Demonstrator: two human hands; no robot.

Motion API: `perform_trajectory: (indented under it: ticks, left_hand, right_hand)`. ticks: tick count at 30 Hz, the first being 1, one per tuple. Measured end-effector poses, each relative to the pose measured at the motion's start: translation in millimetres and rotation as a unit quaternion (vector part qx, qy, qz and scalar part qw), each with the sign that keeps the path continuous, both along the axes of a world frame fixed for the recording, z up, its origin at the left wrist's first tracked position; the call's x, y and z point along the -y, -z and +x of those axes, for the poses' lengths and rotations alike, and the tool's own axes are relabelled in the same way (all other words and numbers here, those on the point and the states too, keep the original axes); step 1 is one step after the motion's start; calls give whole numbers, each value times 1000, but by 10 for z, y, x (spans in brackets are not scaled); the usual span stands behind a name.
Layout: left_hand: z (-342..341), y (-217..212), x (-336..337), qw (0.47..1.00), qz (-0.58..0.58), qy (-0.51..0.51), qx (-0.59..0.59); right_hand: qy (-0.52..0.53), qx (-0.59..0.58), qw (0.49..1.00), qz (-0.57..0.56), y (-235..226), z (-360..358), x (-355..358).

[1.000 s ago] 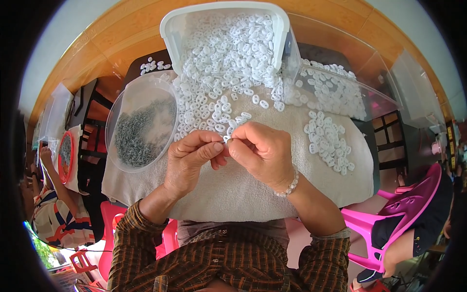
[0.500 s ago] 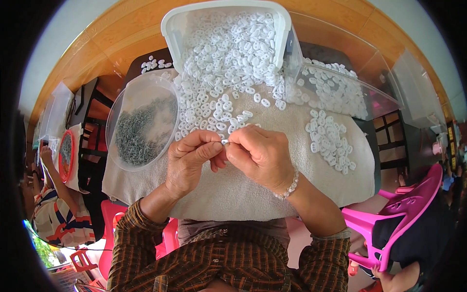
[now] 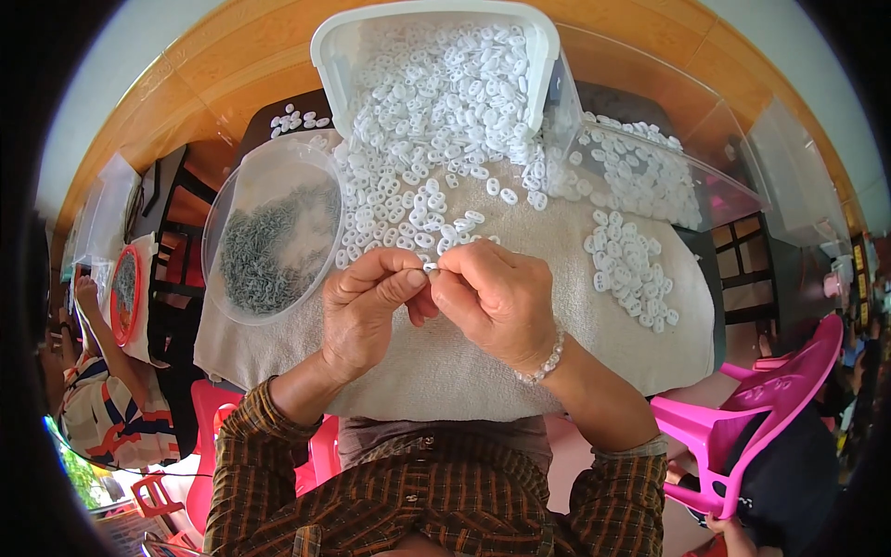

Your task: Assembling small white plastic components by inserting small metal parts into them.

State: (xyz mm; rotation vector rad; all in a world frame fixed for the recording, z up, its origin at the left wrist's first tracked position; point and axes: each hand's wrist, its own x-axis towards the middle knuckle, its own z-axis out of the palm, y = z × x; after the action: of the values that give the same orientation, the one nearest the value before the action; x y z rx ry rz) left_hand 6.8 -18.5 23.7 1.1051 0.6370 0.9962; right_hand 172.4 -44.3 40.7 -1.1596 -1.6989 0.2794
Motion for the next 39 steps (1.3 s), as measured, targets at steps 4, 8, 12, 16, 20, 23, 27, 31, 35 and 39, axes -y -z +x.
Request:
perform_trajectory:
  ticks: [4,8,12,16,20,23,27,31,35,39]
  left_hand:
    - [13,5,-2,1000,-2,-1,1]
    - [36,17,9,1000,6,-7,12]
    - [52,31,-1,999,3,-16,37]
    - [11,78,-21,998,-9,4,56]
    - [-2,61,-29,998,4,24,62]
    - [19,27,-20,998,-5,11,59]
    - [-2,34,-42,999,7,14,51]
    - [17,13,-36,999,2,13,36]
    - [32,-12,-30,1000,-2,-3,20]
    - [31,-6,-30,1000,-5,-1,15]
  right_hand:
    - [5,4,1000,2,-18,-11,4]
    - [3,-10,1000,3,12,12,-17]
    - [-9,-76,996,-45,46,25,0]
    - [-18,-83,995,-60,37,36,10]
    - [-10,-81,995,-54,23,40,-2]
    - [-8,-75,996,-53,26,47,-6]
    - [-14,-85,995,-58,20,37,-13]
    - [-14,-96,993,-66,27,31,-12]
    - [-9,-85,995,-55,27,31,-23]
    - [-4,-64,997,-47,21,25,-28]
